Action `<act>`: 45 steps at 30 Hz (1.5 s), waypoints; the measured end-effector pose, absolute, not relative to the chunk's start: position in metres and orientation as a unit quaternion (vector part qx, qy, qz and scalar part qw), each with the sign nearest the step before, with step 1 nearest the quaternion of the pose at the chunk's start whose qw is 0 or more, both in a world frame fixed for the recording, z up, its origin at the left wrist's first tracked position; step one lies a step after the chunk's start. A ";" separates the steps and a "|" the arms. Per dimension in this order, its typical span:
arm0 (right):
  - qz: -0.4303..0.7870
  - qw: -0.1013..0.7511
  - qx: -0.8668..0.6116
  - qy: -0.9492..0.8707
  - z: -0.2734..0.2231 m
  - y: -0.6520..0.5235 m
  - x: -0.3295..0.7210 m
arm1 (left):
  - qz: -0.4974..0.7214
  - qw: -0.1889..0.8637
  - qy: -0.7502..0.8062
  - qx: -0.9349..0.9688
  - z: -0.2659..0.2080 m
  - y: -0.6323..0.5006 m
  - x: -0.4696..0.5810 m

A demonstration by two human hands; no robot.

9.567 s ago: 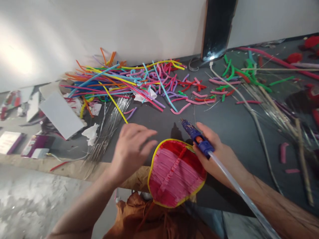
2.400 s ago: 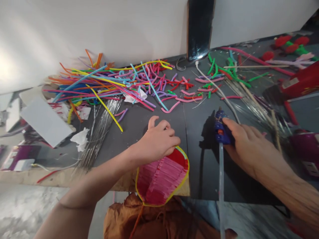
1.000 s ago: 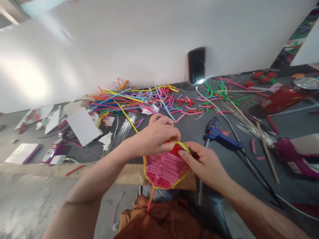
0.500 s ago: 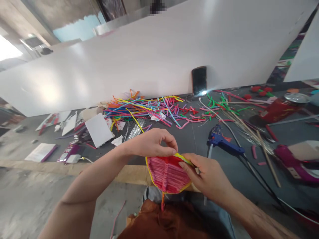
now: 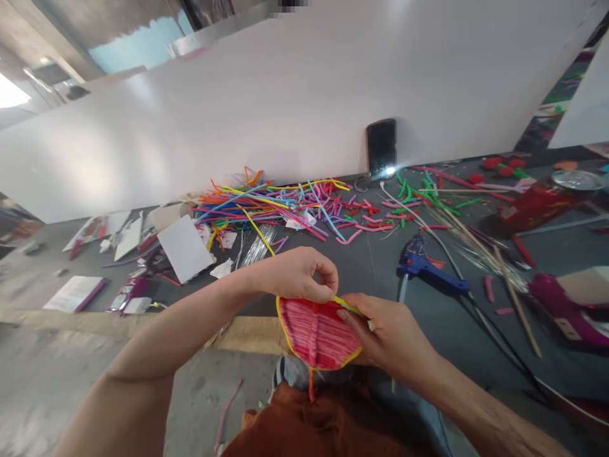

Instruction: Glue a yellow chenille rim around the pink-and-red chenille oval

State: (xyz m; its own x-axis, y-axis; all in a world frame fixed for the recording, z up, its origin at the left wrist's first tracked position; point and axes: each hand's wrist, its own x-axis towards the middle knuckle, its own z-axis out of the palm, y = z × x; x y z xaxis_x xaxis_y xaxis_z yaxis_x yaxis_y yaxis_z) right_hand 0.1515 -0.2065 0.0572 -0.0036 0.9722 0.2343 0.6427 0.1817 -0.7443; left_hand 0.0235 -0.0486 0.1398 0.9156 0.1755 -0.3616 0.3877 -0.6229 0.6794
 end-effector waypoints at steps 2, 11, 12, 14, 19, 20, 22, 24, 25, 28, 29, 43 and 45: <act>0.238 0.378 -0.608 -0.657 0.057 -0.206 0.152 | -0.118 0.407 0.155 0.892 0.138 -0.046 0.022; 0.287 0.402 -0.633 -0.596 0.048 -0.208 0.161 | -0.114 0.326 0.149 0.926 0.132 -0.044 0.012; 0.278 0.408 -0.636 -0.593 0.047 -0.208 0.161 | -0.118 0.325 0.156 0.925 0.131 -0.045 0.013; 0.244 0.429 -0.638 -0.591 0.046 -0.206 0.162 | -0.120 0.325 0.166 0.923 0.129 -0.047 0.015; 0.125 0.465 -0.601 -0.638 0.049 -0.197 0.160 | -0.116 0.347 0.170 0.915 0.126 -0.047 0.017; 0.105 0.468 -0.592 -0.648 0.049 -0.196 0.160 | -0.113 0.352 0.169 0.913 0.126 -0.047 0.017; 0.073 0.468 -0.582 -0.661 0.050 -0.193 0.159 | -0.107 0.362 0.169 0.911 0.125 -0.046 0.017; 0.054 0.464 -0.583 -0.665 0.051 -0.192 0.158 | -0.102 0.369 0.171 0.908 0.123 -0.046 0.016; 0.047 0.461 -0.584 -0.667 0.052 -0.192 0.157 | -0.099 0.372 0.172 0.907 0.123 -0.046 0.016; 0.038 0.441 -0.591 -0.675 0.053 -0.192 0.156 | -0.091 0.373 0.171 0.907 0.121 -0.047 0.015; 0.038 0.431 -0.594 -0.679 0.053 -0.191 0.155 | -0.087 0.373 0.169 0.908 0.120 -0.047 0.015; 0.297 0.491 -0.611 -0.546 0.046 -0.199 0.173 | -0.085 0.367 0.167 0.911 0.120 -0.047 0.010; 0.346 0.527 -0.608 -0.483 0.042 -0.201 0.179 | -0.084 0.369 0.166 0.911 0.121 -0.048 0.009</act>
